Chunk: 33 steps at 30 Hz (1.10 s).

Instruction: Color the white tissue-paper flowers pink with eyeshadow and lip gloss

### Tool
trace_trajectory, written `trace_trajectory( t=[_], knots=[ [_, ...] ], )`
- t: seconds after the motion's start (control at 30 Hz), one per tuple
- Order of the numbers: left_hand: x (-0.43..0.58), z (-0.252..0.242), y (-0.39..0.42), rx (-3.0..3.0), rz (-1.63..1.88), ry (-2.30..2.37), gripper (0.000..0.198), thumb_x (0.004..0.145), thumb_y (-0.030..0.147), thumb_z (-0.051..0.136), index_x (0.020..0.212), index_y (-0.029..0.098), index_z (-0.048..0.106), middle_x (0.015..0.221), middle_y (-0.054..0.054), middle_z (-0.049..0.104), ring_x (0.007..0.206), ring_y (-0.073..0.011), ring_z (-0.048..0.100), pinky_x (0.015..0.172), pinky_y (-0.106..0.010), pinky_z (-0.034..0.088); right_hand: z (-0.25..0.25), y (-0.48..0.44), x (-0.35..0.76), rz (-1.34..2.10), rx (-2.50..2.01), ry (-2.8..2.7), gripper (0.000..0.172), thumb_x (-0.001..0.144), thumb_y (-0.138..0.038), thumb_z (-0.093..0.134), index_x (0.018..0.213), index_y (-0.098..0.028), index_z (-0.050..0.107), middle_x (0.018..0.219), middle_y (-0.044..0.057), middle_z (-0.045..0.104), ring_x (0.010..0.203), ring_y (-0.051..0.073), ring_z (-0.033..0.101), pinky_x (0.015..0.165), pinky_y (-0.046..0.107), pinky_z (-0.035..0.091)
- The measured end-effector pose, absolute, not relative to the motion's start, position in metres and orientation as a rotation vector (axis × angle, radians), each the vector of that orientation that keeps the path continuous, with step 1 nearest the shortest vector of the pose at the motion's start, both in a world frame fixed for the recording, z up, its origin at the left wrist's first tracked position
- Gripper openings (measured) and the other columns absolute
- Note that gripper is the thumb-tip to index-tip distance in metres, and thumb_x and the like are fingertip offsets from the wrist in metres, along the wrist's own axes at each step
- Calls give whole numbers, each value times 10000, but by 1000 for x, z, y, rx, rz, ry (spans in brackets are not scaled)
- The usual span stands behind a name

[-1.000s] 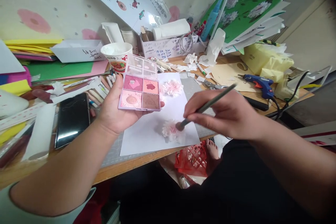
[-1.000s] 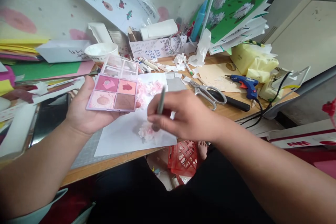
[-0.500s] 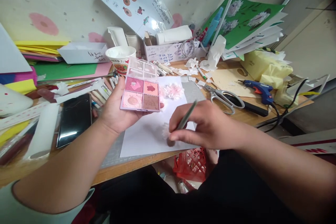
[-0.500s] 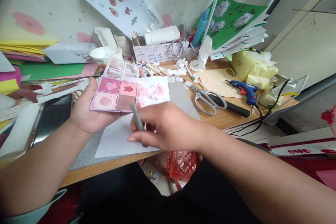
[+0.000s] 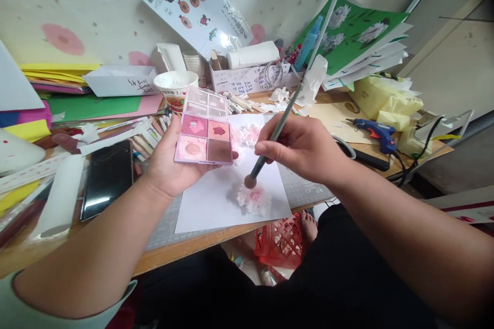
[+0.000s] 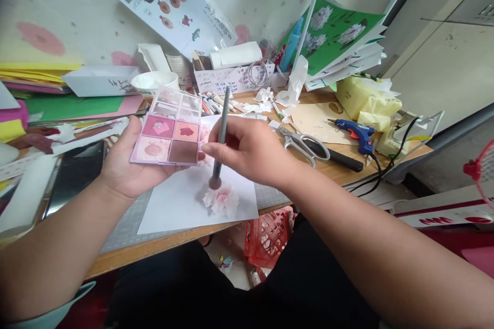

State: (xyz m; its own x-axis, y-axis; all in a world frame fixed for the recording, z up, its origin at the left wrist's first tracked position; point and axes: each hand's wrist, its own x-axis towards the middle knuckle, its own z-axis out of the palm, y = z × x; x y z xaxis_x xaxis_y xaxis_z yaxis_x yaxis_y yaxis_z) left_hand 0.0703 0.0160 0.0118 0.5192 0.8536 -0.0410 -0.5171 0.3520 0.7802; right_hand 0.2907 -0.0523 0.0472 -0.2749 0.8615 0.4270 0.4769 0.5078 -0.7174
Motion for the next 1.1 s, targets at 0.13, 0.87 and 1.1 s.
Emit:
trace_trajectory(
  t=[0.13, 0.87, 1.1],
  knots=[
    [71, 14, 15, 797, 954, 493, 638, 1003, 599, 296, 1388, 156, 544, 1318, -145, 673, 1125, -357, 656, 798, -520, 592, 49, -50, 297, 641, -1153, -1993, 212, 817, -339, 678, 753, -142, 638, 623, 2, 609, 540, 103, 501, 521, 252, 387],
    [71, 14, 15, 812, 968, 460, 591, 1009, 549, 351, 1442, 168, 483, 1477, -148, 539, 1297, -385, 534, 829, -560, 595, 38, -68, 321, 844, -1093, -1639, 305, 815, -434, 746, 773, -150, 644, 684, 33, 698, 614, 126, 637, 585, 255, 508],
    [72, 16, 14, 794, 986, 484, 618, 1020, 560, 288, 1440, 150, 482, 1397, -147, 616, 1192, -364, 616, 782, -559, 611, 38, -75, 324, 621, -1072, -1793, 235, 825, -377, 749, 782, -157, 681, 694, 30, 701, 652, 140, 653, 597, 260, 511]
  ],
)
